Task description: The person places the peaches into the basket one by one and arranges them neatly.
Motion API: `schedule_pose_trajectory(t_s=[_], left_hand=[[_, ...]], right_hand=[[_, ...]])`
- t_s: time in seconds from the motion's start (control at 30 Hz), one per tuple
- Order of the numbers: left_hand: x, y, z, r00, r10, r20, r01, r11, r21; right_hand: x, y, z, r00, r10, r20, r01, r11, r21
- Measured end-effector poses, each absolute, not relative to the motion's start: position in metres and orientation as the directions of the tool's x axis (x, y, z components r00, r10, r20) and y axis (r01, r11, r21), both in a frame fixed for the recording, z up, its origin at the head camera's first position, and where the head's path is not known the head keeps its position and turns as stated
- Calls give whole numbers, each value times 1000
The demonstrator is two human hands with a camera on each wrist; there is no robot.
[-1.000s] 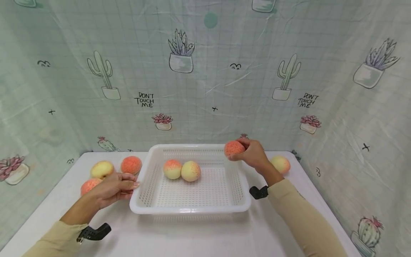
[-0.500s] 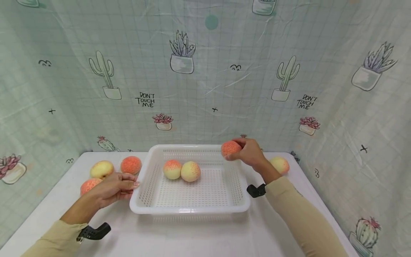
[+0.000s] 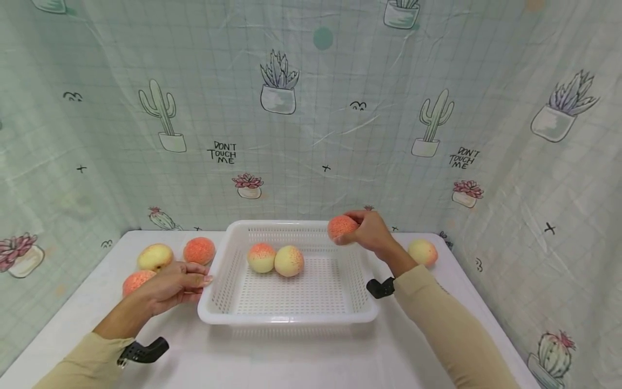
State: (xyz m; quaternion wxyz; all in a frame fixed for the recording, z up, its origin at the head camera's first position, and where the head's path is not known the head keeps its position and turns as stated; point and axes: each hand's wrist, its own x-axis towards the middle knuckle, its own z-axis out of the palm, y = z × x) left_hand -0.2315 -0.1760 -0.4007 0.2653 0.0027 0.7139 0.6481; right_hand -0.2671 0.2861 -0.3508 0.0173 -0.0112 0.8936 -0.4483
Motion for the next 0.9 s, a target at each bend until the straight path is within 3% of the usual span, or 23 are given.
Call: schedule_pose_trajectory(t_s=[0.9], left_hand=[[-243,-180,-402,-859,362,-364,-324,168,931]], right_hand=[[-280,265,-358,-997,-61,-53,9,569,-822]])
